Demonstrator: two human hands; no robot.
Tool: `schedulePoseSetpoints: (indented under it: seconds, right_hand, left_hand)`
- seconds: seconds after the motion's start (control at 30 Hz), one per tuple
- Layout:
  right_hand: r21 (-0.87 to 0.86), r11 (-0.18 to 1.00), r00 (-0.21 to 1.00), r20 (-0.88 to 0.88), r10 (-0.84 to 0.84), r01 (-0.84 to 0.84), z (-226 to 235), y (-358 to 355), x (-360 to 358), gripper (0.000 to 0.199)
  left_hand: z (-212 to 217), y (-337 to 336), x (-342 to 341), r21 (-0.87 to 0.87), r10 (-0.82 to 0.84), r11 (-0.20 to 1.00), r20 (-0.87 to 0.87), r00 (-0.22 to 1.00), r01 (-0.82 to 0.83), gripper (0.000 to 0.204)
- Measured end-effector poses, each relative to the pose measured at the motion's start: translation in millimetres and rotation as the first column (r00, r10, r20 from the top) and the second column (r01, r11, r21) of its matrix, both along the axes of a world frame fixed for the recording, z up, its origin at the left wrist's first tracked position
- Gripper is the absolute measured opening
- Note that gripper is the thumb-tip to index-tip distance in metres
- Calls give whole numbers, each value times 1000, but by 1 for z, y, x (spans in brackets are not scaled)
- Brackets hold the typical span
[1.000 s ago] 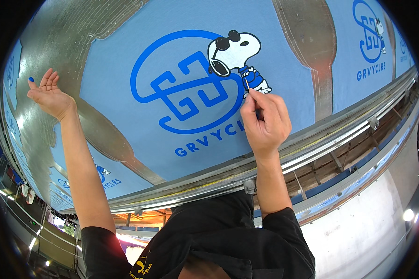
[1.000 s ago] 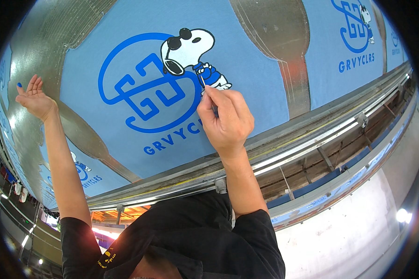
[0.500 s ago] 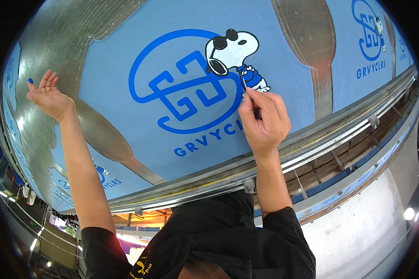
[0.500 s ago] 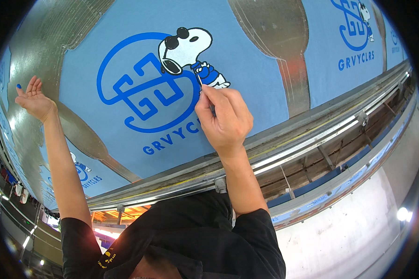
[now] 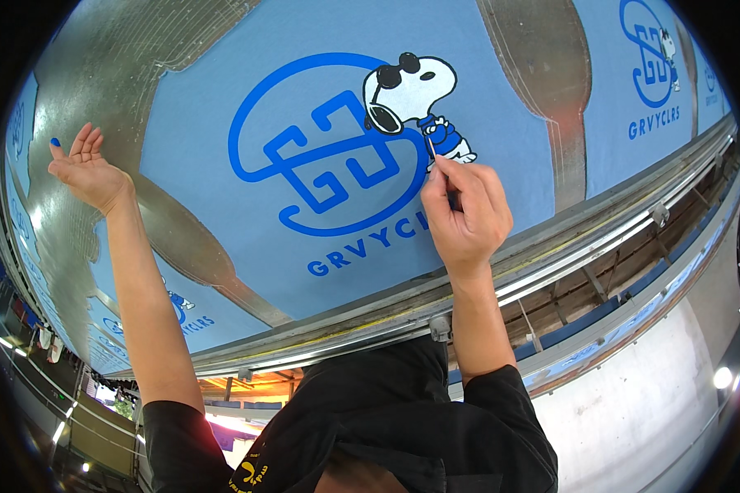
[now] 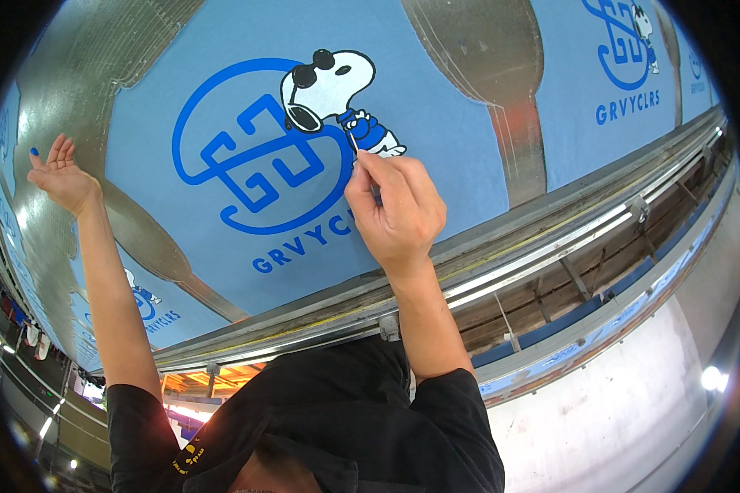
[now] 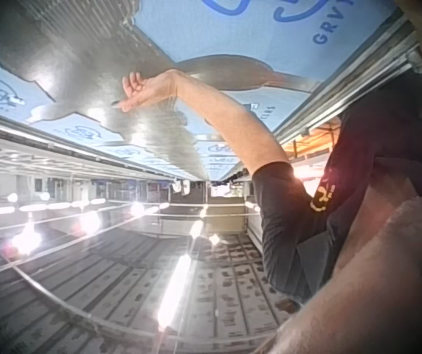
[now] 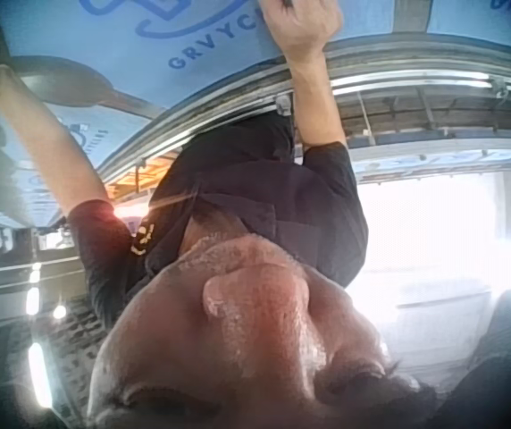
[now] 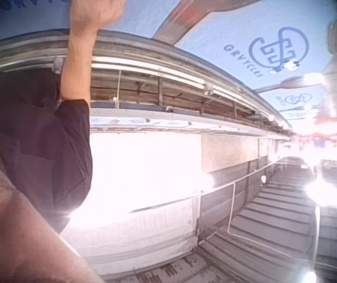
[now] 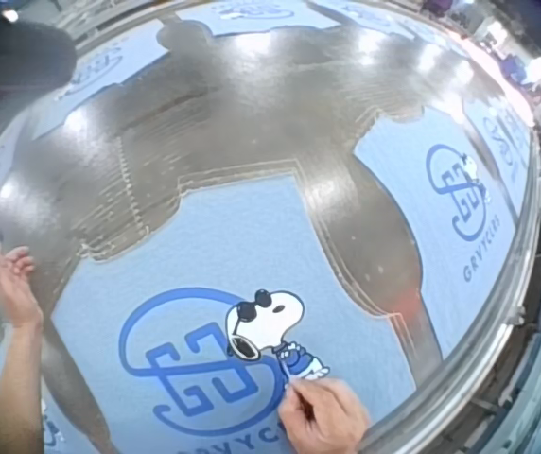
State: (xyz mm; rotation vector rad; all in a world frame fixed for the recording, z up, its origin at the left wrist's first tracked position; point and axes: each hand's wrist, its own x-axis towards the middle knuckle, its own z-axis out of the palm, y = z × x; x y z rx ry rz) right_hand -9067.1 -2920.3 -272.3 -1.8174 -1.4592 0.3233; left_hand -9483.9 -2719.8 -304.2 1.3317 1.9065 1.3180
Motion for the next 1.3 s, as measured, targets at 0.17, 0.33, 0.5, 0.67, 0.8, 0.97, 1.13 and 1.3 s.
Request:
schedulePoseSetpoints:
  seconds: [0.17, 0.33, 0.5, 0.67, 0.8, 0.97, 1.13, 1.3]
  right_hand:
    - [-10, 1000, 1000, -5, 0, 0, 1, -1, -1, 24]
    - [18, 1000, 999, -41, 5, -4, -1, -4, -2, 22]
    - [-21, 998, 988, -138, -68, 66, 11, -4, 4, 13]
    - [-116, 993, 965, -260, -37, 7, 24, -4, 21, 8]
    - [-96, 981, 952, -273, 136, -167, 39, -10, -2, 7]
    - [-356, 878, 806, -590, 54, -320, 63, -57, -22, 9]
    - [-388, 701, 619, -779, 98, -599, 73, -78, -74, 12]
    - [-341, 496, 483, -854, 191, -799, 81, -119, -148, 13]
  left_hand:
    - [-2, -1, -2, 7, 13, 1000, 2, 1000, -13, 92]
    - [0, -3, 0, 4, 21, 1000, 38, 999, -21, 93]
    - [0, 1, -6, 12, 83, 996, 330, 940, -92, 99]
    - [17, 11, -18, -47, 182, 968, 807, 562, -247, 106]
    - [52, -16, -43, 89, 97, 940, 854, 510, -329, 113]
    - [121, -86, -6, 179, -42, 955, 872, 487, -237, 117]
    - [154, -241, -20, 71, 105, 944, 861, 498, -321, 111]
    - [183, -437, -8, -189, 379, 842, 873, 305, -506, 103]
